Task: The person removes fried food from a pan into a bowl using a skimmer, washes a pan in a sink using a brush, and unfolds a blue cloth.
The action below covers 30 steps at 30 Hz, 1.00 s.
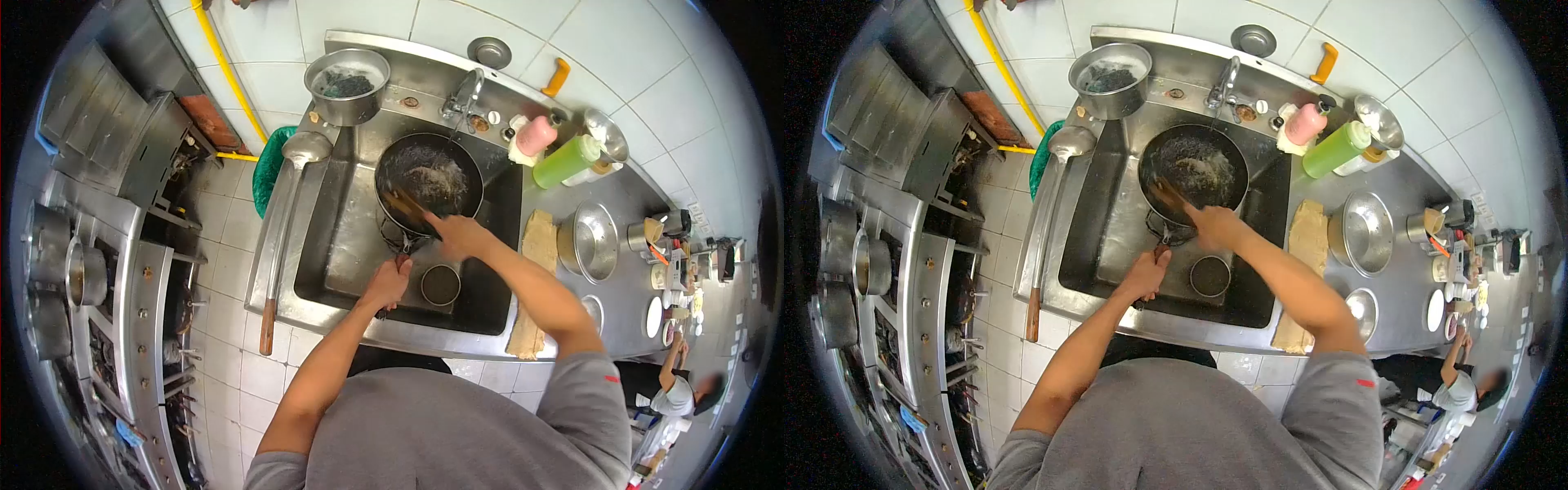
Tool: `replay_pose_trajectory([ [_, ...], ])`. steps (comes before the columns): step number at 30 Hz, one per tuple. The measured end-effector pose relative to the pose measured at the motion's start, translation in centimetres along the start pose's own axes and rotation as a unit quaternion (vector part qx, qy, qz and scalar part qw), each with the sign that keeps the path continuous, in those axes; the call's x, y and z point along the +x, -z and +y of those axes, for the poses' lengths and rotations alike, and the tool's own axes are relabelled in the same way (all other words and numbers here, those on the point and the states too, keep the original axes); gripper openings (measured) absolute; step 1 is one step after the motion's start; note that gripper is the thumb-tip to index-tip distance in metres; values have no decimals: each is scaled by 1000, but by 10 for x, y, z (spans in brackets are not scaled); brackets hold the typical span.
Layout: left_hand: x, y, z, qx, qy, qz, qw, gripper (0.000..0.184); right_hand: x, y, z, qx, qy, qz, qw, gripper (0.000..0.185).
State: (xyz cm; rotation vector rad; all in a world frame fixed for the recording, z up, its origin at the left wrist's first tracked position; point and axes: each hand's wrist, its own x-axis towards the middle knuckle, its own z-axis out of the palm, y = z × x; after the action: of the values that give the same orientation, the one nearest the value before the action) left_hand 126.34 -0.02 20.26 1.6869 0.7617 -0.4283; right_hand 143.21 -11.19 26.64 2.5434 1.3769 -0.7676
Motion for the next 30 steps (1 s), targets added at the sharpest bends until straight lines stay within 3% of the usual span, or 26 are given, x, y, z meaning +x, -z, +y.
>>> replay_pose_trajectory([
  [1,-1,1,1,-3,1,2,1000,42,-16,16,-2,-39,12,-66,997,71],
  [3,-5,-1,0,8,0,-26,1000,42,-15,16,17,-63,-8,-94,994,70],
  [5,0,-7,-4,-6,-17,-10,1000,43,18,9,50,-124,-105,-20,987,71],
  [6,2,-9,-4,-20,-35,9,999,45,36,9,56,-124,-109,-19,986,71],
  [8,6,-1,-4,-21,-36,-3,999,47,68,11,54,43,-25,79,996,73],
  [9,7,2,-6,-22,-32,-15,999,49,59,17,44,43,-25,78,996,73],
  [11,6,4,-6,-7,-21,-7,1000,50,16,47,15,271,-2,-171,947,82],
  [13,8,1,-6,2,-7,-3,1000,51,-14,71,24,174,-54,-309,933,83],
  [15,9,0,-9,-2,-39,-3,999,52,-28,96,30,24,-143,-320,936,78],
  [16,7,2,-7,3,-37,-5,999,52,2,64,73,-169,-66,-257,949,76],
  [17,3,4,-3,5,-27,-7,1000,52,5,75,68,-322,-98,-194,921,68],
  [18,2,8,1,6,-18,-8,1000,51,13,85,49,-337,-219,-95,911,67],
  [20,16,10,-11,3,-16,-20,1000,50,45,68,60,-414,-152,146,886,68],
  [21,17,14,-11,-2,-14,-32,999,49,47,67,56,-413,-152,147,886,68],
  [23,18,17,-12,2,-6,-37,999,49,45,58,45,-354,-6,205,913,74],
  [25,12,18,-7,4,-1,-46,999,48,27,43,36,-192,-37,179,964,88],
  [27,5,17,-4,12,-20,-20,1000,48,4,27,24,-164,-61,180,968,88],
  [29,15,15,-10,-3,-32,-14,999,48,-1,7,19,-14,-225,203,953,87],
  [30,16,12,-15,-10,-39,-16,999,47,10,-12,26,24,-221,236,946,86],
])
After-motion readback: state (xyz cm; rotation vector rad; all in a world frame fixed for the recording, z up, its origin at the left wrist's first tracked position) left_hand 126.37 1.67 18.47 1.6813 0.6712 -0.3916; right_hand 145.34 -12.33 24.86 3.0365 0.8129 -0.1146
